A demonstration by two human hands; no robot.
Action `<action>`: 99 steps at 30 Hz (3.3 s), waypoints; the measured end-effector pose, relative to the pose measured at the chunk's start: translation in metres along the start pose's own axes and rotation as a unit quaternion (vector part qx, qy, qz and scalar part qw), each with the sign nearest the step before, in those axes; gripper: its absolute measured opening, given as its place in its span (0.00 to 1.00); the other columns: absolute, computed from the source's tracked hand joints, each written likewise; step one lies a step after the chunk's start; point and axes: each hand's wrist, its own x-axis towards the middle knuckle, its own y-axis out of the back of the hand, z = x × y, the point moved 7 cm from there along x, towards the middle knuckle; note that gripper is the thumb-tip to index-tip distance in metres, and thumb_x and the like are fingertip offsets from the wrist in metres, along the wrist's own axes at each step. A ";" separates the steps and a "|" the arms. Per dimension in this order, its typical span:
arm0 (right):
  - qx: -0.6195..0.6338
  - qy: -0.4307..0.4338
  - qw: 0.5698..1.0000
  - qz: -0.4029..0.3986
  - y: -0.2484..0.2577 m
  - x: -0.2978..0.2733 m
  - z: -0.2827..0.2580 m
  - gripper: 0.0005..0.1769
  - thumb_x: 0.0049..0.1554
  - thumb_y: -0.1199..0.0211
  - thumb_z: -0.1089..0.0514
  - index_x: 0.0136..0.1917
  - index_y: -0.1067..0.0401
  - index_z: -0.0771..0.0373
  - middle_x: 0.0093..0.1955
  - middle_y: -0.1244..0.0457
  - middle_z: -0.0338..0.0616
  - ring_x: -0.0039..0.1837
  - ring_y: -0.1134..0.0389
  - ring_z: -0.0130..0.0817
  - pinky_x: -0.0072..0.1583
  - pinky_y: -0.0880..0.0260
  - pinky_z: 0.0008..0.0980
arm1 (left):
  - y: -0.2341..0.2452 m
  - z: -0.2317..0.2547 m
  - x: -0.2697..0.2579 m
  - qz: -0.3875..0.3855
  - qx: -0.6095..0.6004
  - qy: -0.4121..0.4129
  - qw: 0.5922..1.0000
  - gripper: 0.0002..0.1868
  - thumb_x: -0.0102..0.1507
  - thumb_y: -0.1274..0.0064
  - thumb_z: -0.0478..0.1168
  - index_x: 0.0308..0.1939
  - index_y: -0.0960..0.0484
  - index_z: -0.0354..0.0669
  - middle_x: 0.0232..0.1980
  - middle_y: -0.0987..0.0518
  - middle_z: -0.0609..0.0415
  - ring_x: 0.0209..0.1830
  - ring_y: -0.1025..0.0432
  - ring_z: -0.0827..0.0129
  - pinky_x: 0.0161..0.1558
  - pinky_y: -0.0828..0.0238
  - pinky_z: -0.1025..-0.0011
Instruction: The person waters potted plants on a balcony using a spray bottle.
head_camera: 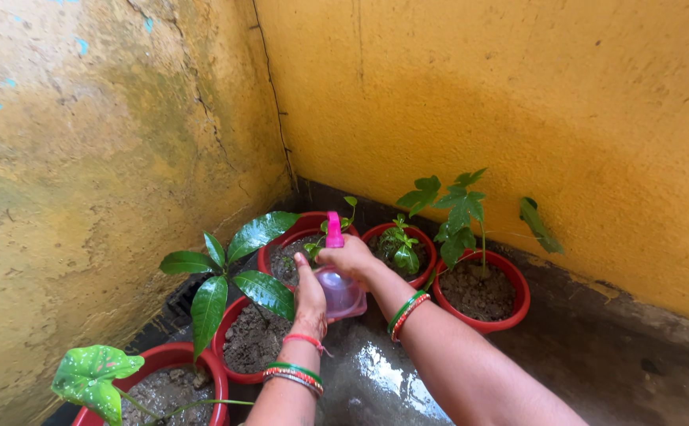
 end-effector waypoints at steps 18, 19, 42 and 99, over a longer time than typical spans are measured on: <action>0.040 0.057 0.997 -0.030 -0.003 0.013 -0.013 0.17 0.44 0.29 0.55 0.46 0.27 0.61 0.40 0.32 0.41 0.40 0.32 0.30 0.45 0.29 0.34 | 0.006 0.006 0.017 0.093 0.006 -0.037 0.995 0.50 0.64 0.76 0.77 0.61 0.18 0.39 0.62 0.22 0.42 0.60 0.24 0.54 0.60 0.29 0.60; 0.046 0.060 0.996 -0.045 -0.006 0.013 -0.013 0.17 0.44 0.29 0.55 0.46 0.28 0.61 0.40 0.32 0.41 0.40 0.32 0.30 0.45 0.29 0.34 | 0.007 0.006 0.018 0.095 0.003 -0.038 0.995 0.50 0.64 0.76 0.77 0.61 0.18 0.39 0.62 0.21 0.42 0.60 0.24 0.55 0.60 0.29 0.60; 0.020 0.021 0.996 -0.080 -0.039 -0.015 0.008 0.23 0.44 0.26 0.57 0.51 0.28 0.64 0.42 0.32 0.44 0.42 0.31 0.31 0.47 0.28 0.33 | 0.030 -0.037 0.008 0.101 -0.075 -0.022 0.992 0.46 0.67 0.73 0.73 0.55 0.15 0.37 0.55 0.17 0.45 0.55 0.21 0.59 0.57 0.27 0.64; 0.005 0.084 0.992 -0.097 -0.006 0.022 -0.045 0.20 0.49 0.32 0.51 0.52 0.28 0.62 0.44 0.32 0.40 0.45 0.32 0.30 0.48 0.28 0.34 | -0.003 0.040 0.034 0.022 -0.044 -0.086 0.995 0.48 0.64 0.64 0.76 0.57 0.18 0.34 0.61 0.20 0.42 0.59 0.23 0.56 0.60 0.27 0.60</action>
